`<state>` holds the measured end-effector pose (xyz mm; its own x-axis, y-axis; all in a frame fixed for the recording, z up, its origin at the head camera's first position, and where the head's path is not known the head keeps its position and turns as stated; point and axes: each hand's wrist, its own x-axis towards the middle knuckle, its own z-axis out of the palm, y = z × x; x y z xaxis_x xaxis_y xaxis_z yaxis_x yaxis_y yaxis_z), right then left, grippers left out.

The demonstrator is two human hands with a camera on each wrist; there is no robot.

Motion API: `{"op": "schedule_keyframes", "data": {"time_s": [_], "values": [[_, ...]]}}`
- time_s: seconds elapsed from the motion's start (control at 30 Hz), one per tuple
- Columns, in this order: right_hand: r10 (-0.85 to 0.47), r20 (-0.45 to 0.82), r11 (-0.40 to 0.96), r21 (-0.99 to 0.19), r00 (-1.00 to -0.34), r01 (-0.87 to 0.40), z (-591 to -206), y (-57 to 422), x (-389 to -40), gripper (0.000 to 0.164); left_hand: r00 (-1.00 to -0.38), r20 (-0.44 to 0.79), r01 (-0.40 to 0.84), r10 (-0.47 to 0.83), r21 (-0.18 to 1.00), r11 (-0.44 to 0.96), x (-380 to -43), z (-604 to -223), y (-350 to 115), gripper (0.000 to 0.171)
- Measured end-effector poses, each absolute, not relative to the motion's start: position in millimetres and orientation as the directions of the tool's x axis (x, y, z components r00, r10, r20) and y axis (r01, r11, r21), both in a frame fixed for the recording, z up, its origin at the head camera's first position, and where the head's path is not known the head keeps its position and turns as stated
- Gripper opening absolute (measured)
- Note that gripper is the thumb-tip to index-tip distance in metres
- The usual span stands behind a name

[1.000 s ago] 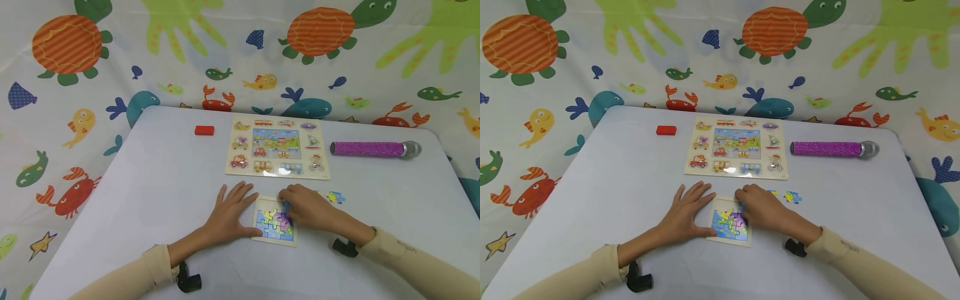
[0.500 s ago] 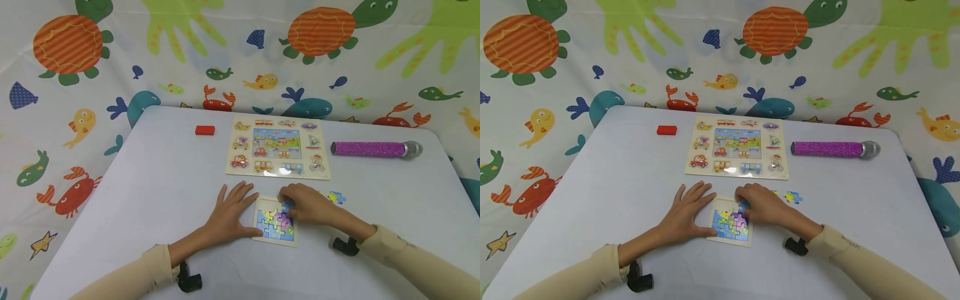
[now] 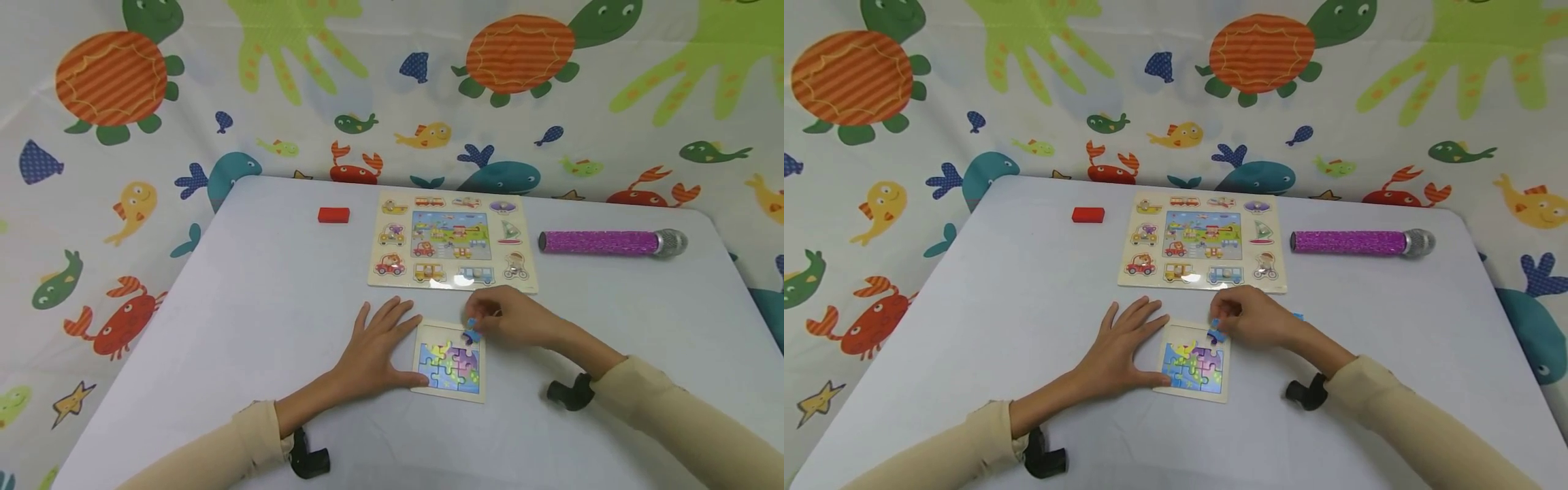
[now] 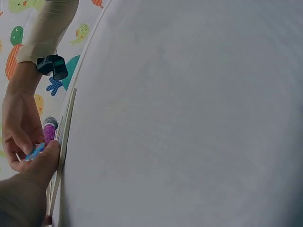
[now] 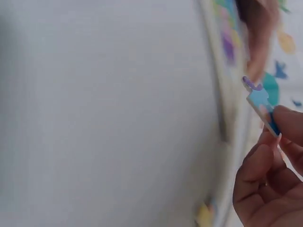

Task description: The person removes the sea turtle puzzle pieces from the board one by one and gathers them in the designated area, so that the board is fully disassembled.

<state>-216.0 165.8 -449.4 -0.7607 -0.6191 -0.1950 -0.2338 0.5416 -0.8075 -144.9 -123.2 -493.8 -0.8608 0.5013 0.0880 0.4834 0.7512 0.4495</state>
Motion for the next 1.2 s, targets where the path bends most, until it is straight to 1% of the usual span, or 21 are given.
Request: {"op": "schedule_keyframes", "data": {"time_s": [0.1, 0.23, 0.3, 0.4, 0.57, 0.7, 0.8, 0.97, 1.2], "values": [[-0.541, -0.225, 0.549, -0.825, -0.811, -0.138, -437.3, 188.9, -221.1, 0.007, -0.861, 0.086, 0.482, 0.502, 0.456, 0.748, -145.5, -494.0, -121.5, 0.1], [-0.446, -0.264, 0.591, -0.804, -0.855, -0.06, -422.5, 235.1, -228.7, 0.008, -0.863, 0.092, 0.48, 0.497, 0.455, 0.75, -145.3, -494.2, -122.1, 0.1], [-0.429, -0.301, 0.618, -0.786, -0.852, -0.033, -419.0, 261.4, -231.6, 0.009, -0.862, 0.099, 0.484, 0.497, 0.45, 0.75, -144.9, -494.4, -123.1, 0.1], [-0.436, -0.356, 0.641, -0.767, -0.826, -0.008, -421.7, 295.1, -234.9, 0.009, -0.863, 0.103, 0.484, 0.495, 0.452, 0.75, -144.8, -494.9, -124.3, 0.1], [-0.491, -0.404, 0.633, -0.774, -0.772, 0.002, -434.2, 322.2, -235.5, 0.007, -0.87, 0.105, 0.473, 0.483, 0.457, 0.753, -144.5, -495.9, -124.0, 0.101], [-0.515, -0.388, 0.633, -0.774, -0.764, -0.033, -441.0, 328.4, -231.5, 0.007, -0.867, 0.098, 0.474, 0.488, 0.465, 0.748, -145.7, -497.1, -120.3, 0.101], [-0.525, -0.352, 0.66, -0.744, -0.775, -0.109, -442.5, 324.3, -231.6, 0.01, -0.867, 0.098, 0.473, 0.489, 0.468, 0.746, -145.2, -497.3, -120.9, 0.101], [-0.51, -0.297, 0.735, -0.638, -0.807, -0.23, -441.9, 313.4, -228.9, 0.016, -0.867, 0.11, 0.476, 0.486, 0.474, 0.741, -144.0, -496.1, -122.0, 0.1], [-0.456, -0.254, 0.823, -0.485, -0.853, -0.296, -445.3, 301.4, -220.7, 0.017, -0.864, 0.106, 0.48, 0.492, 0.47, 0.741, -143.6, -495.9, -121.3, 0.101]]}}
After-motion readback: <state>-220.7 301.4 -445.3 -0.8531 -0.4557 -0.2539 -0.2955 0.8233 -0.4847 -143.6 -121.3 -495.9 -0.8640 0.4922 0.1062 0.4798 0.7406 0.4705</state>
